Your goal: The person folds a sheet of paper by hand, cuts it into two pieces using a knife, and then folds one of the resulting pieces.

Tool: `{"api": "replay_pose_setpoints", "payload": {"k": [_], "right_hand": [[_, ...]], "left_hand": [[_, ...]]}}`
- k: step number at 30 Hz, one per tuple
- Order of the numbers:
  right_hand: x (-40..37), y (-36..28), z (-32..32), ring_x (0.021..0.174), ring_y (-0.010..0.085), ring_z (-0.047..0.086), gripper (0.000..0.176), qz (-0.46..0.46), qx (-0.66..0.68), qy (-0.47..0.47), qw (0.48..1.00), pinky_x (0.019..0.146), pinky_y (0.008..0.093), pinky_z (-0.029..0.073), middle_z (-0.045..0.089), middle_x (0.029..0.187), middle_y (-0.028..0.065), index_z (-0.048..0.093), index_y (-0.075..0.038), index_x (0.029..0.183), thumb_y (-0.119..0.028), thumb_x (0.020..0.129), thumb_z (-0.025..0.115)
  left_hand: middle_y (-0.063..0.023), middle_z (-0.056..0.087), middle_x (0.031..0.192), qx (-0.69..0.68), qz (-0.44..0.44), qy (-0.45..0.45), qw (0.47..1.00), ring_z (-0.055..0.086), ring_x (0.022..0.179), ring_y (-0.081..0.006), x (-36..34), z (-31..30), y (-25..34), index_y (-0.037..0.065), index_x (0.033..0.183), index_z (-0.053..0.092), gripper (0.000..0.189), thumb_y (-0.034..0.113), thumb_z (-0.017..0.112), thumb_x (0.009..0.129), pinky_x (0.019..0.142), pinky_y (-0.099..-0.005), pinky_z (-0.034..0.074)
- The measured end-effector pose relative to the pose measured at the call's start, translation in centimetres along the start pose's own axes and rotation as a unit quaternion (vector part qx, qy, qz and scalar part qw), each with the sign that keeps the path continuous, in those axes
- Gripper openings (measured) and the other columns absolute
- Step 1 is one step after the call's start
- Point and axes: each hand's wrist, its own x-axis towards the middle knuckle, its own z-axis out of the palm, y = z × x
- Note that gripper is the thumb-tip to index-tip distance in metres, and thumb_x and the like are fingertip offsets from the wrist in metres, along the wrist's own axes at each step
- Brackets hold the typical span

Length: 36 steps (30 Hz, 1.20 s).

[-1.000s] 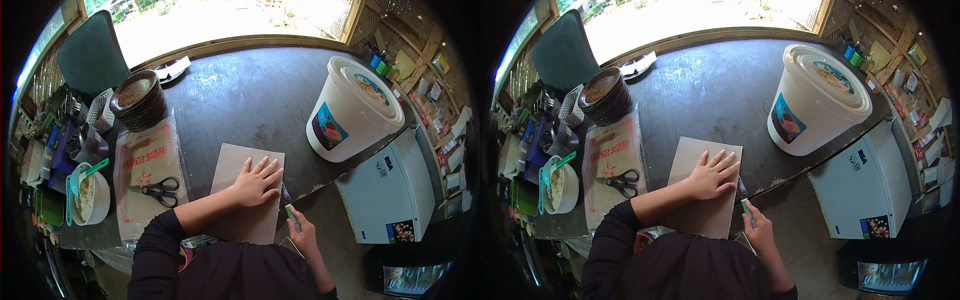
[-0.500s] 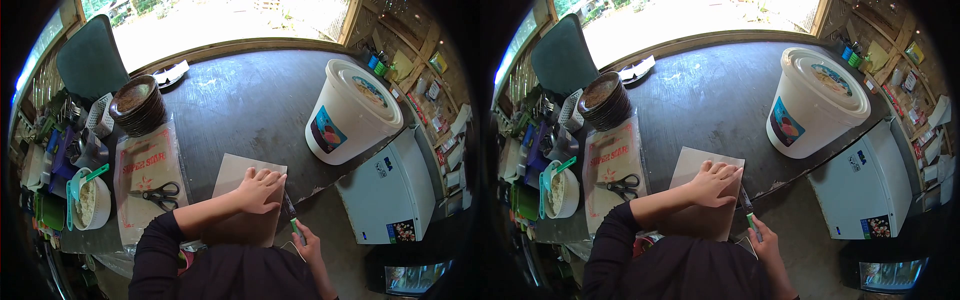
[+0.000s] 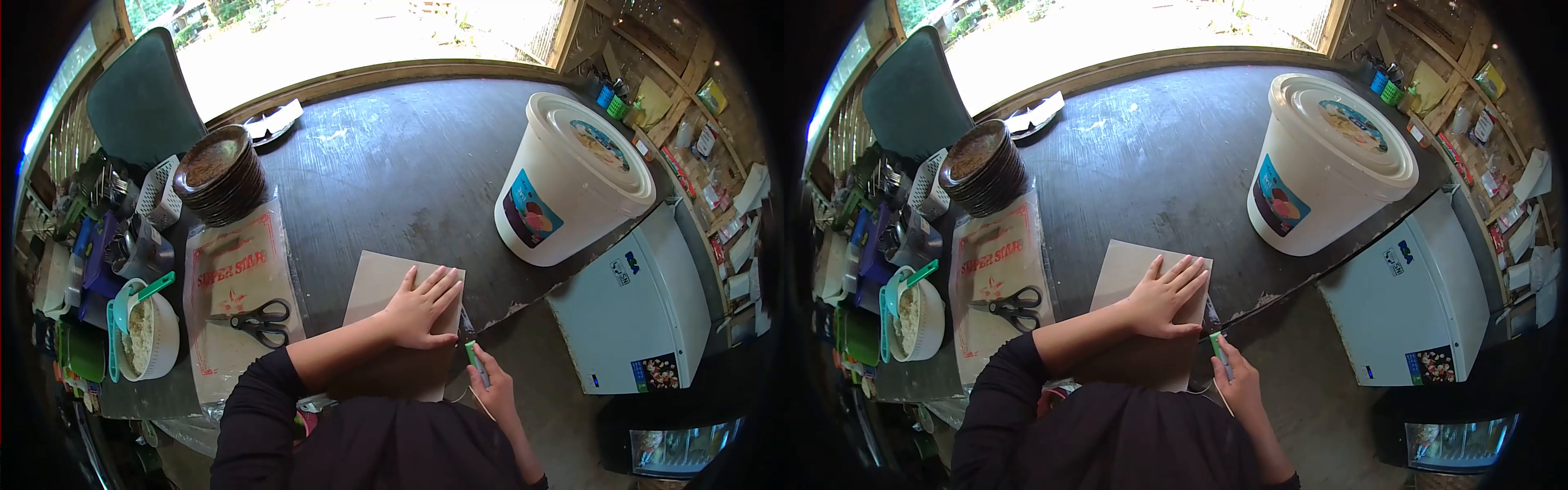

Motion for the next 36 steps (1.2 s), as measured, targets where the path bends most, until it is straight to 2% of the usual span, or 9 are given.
{"api": "replay_pose_setpoints", "payload": {"k": [8, 17, 19, 23, 26, 29, 36], "right_hand": [[-1.9, 0.3, -1.6, 0.094, 0.0344, 0.066, 0.037, 0.030, -0.013, 0.006, 0.999, 0.077, 0.0356, 0.052, 0.064, 0.108, 0.0197, 0.056, -0.006, 0.122, -0.010, 0.087, 0.063], [0.4, -0.2, -0.3, 0.093, 0.0355, 0.065, 0.036, -0.020, -0.026, 0.020, 0.999, 0.077, 0.0364, 0.052, 0.065, 0.105, 0.0206, 0.056, -0.005, 0.122, -0.009, 0.086, 0.063], [1.3, -0.9, -0.1, 0.093, 0.0366, 0.065, 0.035, 0.012, -0.005, 0.010, 1.000, 0.077, 0.0371, 0.051, 0.064, 0.105, 0.0217, 0.056, -0.005, 0.121, -0.009, 0.087, 0.062], [1.8, -1.5, -0.2, 0.094, 0.0374, 0.064, 0.035, 0.019, -0.009, 0.011, 1.000, 0.078, 0.0375, 0.051, 0.064, 0.104, 0.0223, 0.056, -0.005, 0.121, -0.009, 0.087, 0.060], [1.4, -1.2, -0.2, 0.100, 0.0337, 0.064, 0.035, 0.028, 0.010, 0.007, 1.000, 0.083, 0.0335, 0.049, 0.064, 0.109, 0.0220, 0.055, -0.003, 0.122, -0.009, 0.088, 0.060], [0.7, -0.8, -0.7, 0.098, 0.0369, 0.064, 0.034, 0.022, 0.008, 0.017, 1.000, 0.081, 0.0368, 0.050, 0.064, 0.107, 0.0227, 0.056, -0.004, 0.121, -0.009, 0.088, 0.060], [-1.3, 0.4, -2.4, 0.101, 0.0326, 0.064, 0.035, 0.067, -0.009, 0.037, 0.997, 0.084, 0.0355, 0.050, 0.064, 0.110, 0.0205, 0.057, -0.003, 0.121, -0.009, 0.087, 0.061]], "left_hand": [[-0.0192, 0.020, 0.152, 0.002, -0.003, -0.001, 1.000, 0.016, 0.143, -0.0331, 0.0, -0.1, 0.1, 0.002, 0.145, 0.024, 0.092, 0.067, 0.041, 0.083, 0.107, -0.0648, 0.010], [-0.0197, 0.020, 0.152, 0.006, 0.000, 0.002, 1.000, 0.015, 0.143, -0.0344, 0.0, 0.0, 0.1, 0.002, 0.145, 0.024, 0.092, 0.068, 0.041, 0.083, 0.106, -0.0654, 0.010], [-0.0196, 0.020, 0.152, 0.005, -0.002, 0.001, 1.000, 0.015, 0.143, -0.0345, 0.0, 0.0, 0.1, 0.002, 0.146, 0.023, 0.092, 0.068, 0.041, 0.083, 0.106, -0.0654, 0.010], [-0.0190, 0.020, 0.153, 0.007, -0.002, 0.002, 1.000, 0.015, 0.143, -0.0341, 0.0, -0.1, 0.1, 0.002, 0.146, 0.023, 0.093, 0.068, 0.042, 0.083, 0.106, -0.0652, 0.010], [-0.0187, 0.019, 0.153, 0.007, -0.003, -0.001, 1.000, 0.015, 0.143, -0.0334, 0.1, -0.2, 0.1, 0.002, 0.146, 0.022, 0.093, 0.068, 0.042, 0.083, 0.106, -0.0650, 0.010], [-0.0186, 0.019, 0.153, 0.006, -0.004, -0.004, 1.000, 0.015, 0.143, -0.0328, 0.0, -0.2, 0.1, 0.002, 0.146, 0.023, 0.093, 0.068, 0.042, 0.083, 0.107, -0.0649, 0.010], [-0.0187, 0.019, 0.153, 0.001, -0.008, -0.012, 1.000, 0.015, 0.143, -0.0327, 0.0, -0.2, 0.2, 0.002, 0.146, 0.023, 0.092, 0.066, 0.043, 0.083, 0.106, -0.0654, 0.009]]}}
